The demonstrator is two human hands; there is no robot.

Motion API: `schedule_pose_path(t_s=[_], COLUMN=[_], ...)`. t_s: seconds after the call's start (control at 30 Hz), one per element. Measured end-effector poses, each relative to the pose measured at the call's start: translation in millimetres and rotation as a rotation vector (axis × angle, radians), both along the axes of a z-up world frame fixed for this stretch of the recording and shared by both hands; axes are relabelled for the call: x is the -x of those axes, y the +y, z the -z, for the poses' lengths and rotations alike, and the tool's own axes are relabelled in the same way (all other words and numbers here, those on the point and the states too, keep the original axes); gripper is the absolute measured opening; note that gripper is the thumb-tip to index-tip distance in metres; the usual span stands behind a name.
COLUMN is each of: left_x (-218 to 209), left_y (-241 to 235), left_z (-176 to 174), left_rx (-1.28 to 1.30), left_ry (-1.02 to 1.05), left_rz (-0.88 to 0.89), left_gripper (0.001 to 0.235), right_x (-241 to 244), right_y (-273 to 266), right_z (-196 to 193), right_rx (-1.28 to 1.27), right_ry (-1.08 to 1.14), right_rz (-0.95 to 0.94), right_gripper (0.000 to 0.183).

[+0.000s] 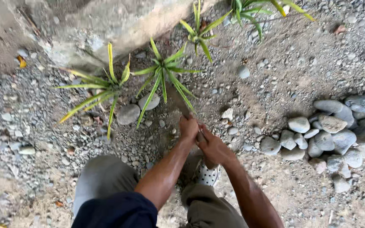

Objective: The person uses a machete to dig a shallow trench around plants and then places large stones into the trench to create a border.

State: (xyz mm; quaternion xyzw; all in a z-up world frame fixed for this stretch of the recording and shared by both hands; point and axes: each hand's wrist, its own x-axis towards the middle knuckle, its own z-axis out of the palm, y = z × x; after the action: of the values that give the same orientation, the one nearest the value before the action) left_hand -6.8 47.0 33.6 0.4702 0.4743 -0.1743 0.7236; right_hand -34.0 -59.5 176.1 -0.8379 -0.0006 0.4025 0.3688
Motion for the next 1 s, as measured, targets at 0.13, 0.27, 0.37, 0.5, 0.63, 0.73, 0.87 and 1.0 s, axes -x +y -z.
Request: schedule_pose_path(t_s=[0.13, 0.27, 0.37, 0.5, 0.63, 0.73, 0.87, 1.0], left_x=[-5, 13, 19, 10, -5, -4, -4, -35], left_y=[24, 21, 7, 2, 21, 30, 24, 53], left_z=[71, 71, 35, 32, 55, 49, 31, 38], left_rx=[0.188, 0.122, 0.162, 0.170, 0.274, 0.188, 0.103, 0.171], left_ry=[-0.089, -0.157, -0.176, -0.158, -0.029, -0.035, -0.227, -0.320], left_rz=[0.046, -0.198, -0.372, -0.229, -0.290, -0.368, -0.431, -0.382], left_gripper=[0.036, 0.023, 0.022, 0.017, 0.014, 0.018, 0.017, 0.021], right_x=[-29, -20, -20, -6, -27, -30, -31, -38], right_y=[42, 54, 38, 21, 46, 57, 56, 74], right_z=[-14, -49, -54, -26, -19, -41, -57, -49], right_rx=[0.162, 0.141, 0.111, 0.013, 0.244, 0.188, 0.074, 0.210], right_ry=[0.159, 0.187, 0.141, -0.175, 0.118, 0.164, -0.078, -0.225], right_rz=[-0.018, -0.119, -0.119, -0.149, -0.155, -0.204, -0.217, -0.179], right_gripper=[0.056, 0.073, 0.072, 0.075, 0.076, 0.074, 0.074, 0.072])
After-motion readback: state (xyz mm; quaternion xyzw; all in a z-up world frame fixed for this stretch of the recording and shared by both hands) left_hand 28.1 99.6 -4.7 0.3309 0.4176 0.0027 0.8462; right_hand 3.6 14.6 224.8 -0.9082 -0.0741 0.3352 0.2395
